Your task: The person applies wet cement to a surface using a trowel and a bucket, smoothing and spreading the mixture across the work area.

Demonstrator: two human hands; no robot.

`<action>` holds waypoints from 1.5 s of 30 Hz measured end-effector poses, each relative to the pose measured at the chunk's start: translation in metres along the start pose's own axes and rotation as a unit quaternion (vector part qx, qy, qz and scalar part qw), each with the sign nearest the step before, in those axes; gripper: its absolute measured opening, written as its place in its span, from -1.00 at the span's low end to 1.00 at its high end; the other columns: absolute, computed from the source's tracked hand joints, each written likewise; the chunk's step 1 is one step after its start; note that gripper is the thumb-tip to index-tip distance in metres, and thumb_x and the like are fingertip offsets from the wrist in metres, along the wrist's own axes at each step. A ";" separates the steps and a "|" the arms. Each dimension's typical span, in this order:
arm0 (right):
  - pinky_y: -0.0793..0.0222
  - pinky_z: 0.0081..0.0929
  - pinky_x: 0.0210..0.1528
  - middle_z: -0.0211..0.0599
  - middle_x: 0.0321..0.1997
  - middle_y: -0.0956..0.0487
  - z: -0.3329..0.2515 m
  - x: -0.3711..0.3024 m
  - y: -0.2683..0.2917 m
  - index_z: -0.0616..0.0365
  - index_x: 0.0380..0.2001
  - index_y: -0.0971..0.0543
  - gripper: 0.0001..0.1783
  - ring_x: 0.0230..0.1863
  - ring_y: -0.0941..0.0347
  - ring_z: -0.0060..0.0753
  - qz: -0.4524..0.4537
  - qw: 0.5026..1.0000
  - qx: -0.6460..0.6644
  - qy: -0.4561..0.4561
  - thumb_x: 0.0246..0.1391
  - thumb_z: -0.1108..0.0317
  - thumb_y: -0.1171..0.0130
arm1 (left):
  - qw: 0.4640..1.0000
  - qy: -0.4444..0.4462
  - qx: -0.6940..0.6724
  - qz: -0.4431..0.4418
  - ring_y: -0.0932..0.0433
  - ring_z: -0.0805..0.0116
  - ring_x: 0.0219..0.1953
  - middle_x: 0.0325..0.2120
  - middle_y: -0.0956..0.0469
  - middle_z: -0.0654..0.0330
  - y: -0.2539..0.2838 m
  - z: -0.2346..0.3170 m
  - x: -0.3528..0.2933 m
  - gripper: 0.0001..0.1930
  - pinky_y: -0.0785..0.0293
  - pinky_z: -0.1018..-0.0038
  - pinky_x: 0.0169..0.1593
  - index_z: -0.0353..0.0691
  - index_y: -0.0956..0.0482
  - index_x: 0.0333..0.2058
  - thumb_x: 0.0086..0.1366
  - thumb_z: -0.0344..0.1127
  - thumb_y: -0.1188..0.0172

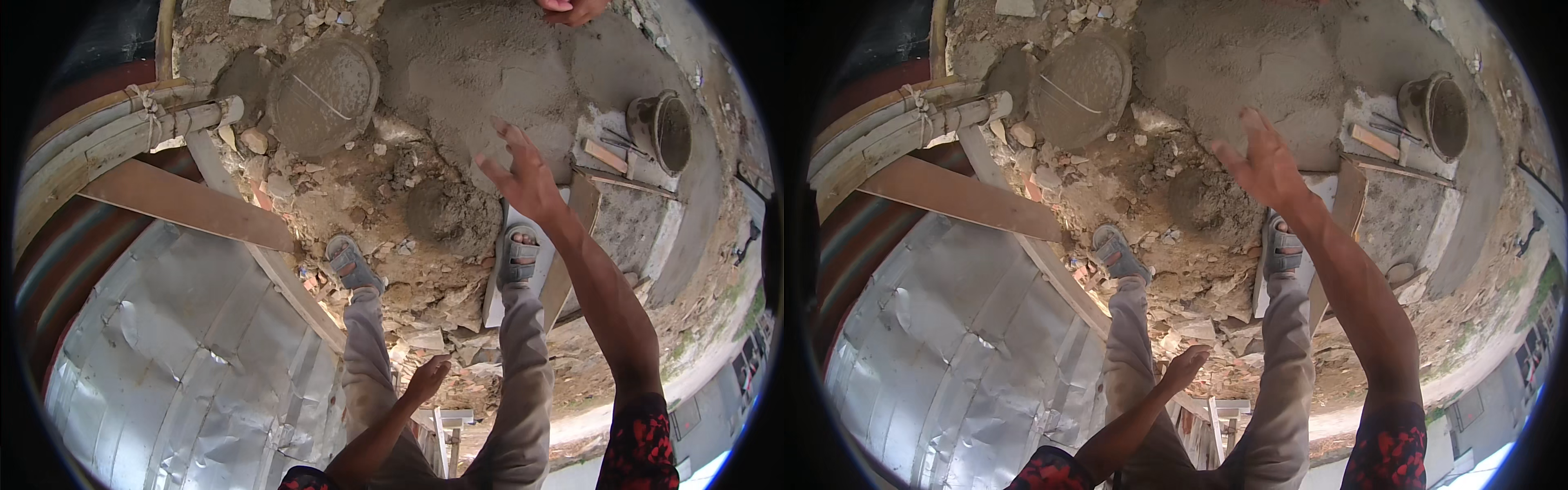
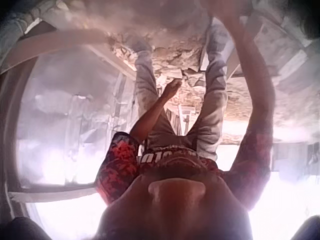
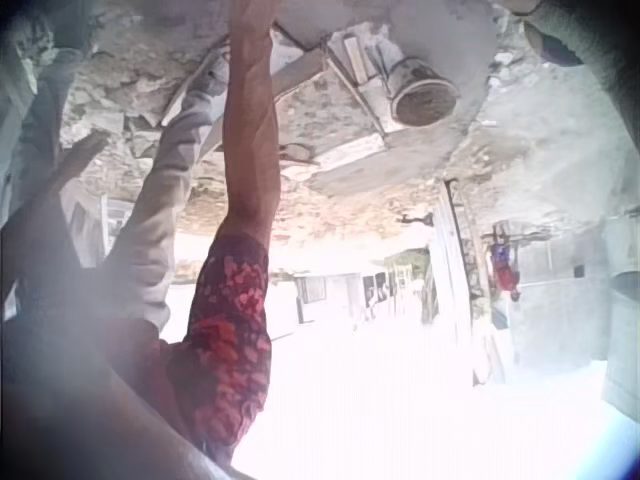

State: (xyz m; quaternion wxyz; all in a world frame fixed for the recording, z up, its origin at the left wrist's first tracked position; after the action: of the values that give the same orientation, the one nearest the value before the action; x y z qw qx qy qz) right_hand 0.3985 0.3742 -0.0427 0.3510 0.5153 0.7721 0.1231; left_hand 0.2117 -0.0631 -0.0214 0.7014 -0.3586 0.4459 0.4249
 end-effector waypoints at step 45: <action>-0.24 -0.42 -0.41 -0.34 -0.57 -0.45 -0.077 0.217 -0.117 0.19 -0.51 -0.49 -0.59 -0.52 -0.30 -0.48 -0.028 0.999 0.015 -0.042 0.02 0.00 -0.17 | 0.842 -0.100 -0.527 0.061 -0.17 -0.13 0.22 0.28 -0.09 0.00 0.348 0.198 0.229 -0.02 -0.08 0.04 0.30 -0.26 0.08 0.34 0.23 0.48 0.30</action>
State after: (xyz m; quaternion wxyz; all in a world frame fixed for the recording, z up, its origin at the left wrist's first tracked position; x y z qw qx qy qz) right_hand 0.2155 0.5275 -0.1415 0.3784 0.5032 0.7728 0.0799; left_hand 0.0118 0.3080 -0.2093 0.4201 -0.6021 0.1027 0.6711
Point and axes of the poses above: each hand's wrist, its own x-axis towards the middle knuckle, its own y-axis out of the back of the hand, z = x × y, the point moved 3 cm from there along x, towards the middle knuckle
